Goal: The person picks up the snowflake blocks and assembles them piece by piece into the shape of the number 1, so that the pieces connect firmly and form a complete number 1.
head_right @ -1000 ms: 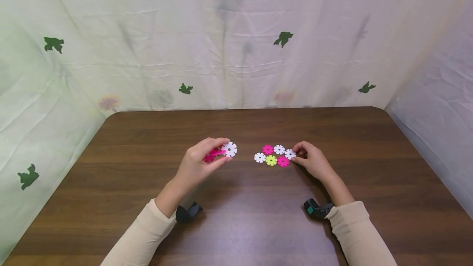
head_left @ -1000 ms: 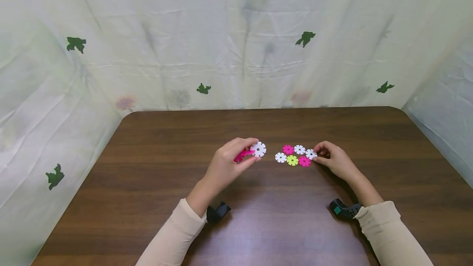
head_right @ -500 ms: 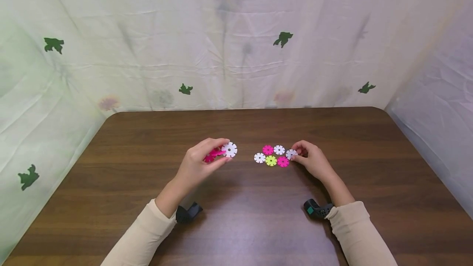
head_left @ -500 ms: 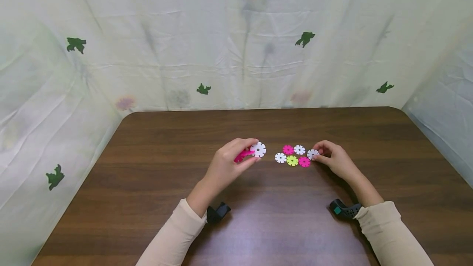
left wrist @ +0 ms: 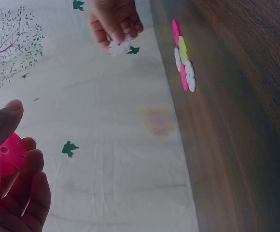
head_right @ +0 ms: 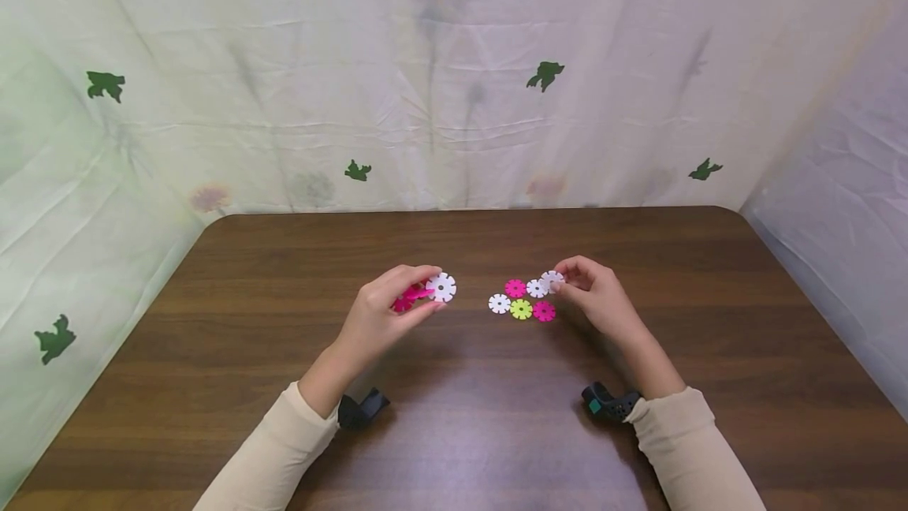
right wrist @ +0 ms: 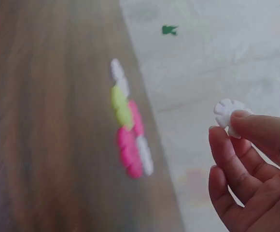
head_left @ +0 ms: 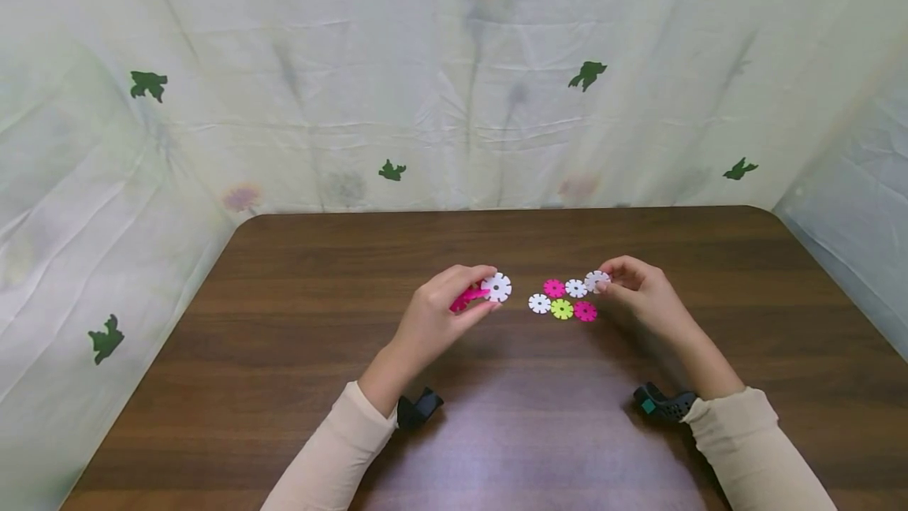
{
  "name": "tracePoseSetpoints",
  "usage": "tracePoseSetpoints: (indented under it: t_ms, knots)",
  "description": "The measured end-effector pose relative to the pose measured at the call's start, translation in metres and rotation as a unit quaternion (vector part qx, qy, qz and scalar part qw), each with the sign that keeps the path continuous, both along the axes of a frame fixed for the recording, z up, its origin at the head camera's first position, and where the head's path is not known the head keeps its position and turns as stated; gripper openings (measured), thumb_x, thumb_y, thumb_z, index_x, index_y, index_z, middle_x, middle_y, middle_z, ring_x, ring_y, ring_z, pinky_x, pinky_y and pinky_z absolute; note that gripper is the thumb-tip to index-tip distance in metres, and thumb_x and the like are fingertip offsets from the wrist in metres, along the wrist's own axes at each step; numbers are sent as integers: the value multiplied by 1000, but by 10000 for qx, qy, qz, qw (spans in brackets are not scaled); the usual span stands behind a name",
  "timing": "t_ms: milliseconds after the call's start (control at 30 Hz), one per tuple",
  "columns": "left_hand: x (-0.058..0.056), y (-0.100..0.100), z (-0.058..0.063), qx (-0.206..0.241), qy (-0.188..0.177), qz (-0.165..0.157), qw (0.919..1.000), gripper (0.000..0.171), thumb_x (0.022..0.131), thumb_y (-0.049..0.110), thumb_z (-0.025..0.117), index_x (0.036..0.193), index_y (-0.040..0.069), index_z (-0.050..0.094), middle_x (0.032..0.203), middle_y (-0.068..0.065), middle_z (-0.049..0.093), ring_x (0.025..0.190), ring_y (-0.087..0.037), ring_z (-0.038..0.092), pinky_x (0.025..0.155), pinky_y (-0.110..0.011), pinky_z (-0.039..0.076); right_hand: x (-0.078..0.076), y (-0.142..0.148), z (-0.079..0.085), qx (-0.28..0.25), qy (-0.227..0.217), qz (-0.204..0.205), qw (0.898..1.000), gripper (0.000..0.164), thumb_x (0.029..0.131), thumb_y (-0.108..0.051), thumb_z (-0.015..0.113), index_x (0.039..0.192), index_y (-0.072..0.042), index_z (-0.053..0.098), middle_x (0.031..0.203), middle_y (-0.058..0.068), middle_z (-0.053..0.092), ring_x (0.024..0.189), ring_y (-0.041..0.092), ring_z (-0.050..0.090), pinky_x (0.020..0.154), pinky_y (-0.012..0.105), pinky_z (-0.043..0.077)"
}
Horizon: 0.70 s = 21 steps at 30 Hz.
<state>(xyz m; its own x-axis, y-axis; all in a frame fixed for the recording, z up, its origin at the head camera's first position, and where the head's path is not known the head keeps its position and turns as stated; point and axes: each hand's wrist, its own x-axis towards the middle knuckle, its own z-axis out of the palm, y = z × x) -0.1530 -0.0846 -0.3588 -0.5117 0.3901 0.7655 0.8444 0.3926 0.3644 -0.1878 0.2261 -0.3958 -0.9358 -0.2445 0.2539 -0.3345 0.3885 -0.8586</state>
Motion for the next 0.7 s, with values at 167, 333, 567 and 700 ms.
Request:
tracePoseSetpoints:
  t_ms: [167,333,567,700]
  knots:
    - [0,0,0,-12,11,8,10000,41,69,10,77,106,4,62,95,-4,63,86,-12,57,78,-21,46,4,-8,15,-312,263,193,9990,21,82,-3,62,102,3,56,89,12,59,74,19,60,64,26,51]
    - [1,0,1,7,-19,1,10000,42,68,9,78,107,5,61,95,-4,63,86,-12,57,78,-21,45,8,-21,30,-443,455,304,9975,20,81,-1,63,100,2,58,88,9,60,75,22,59,64,26,49]
    - [2,0,2,24,-36,3,10000,42,67,7,78,106,4,62,95,-5,63,86,-12,57,78,-22,46,13,-40,44,-709,588,548,9942,17,79,9,62,95,3,59,85,8,59,69,17,55,61,24,47]
    - [2,1,1,33,-22,9,10000,43,66,6,79,106,4,62,94,-5,63,85,-13,57,77,-22,46,16,-50,49,-853,571,723,9921,17,78,9,62,94,3,59,85,10,59,70,18,55,61,24,47]
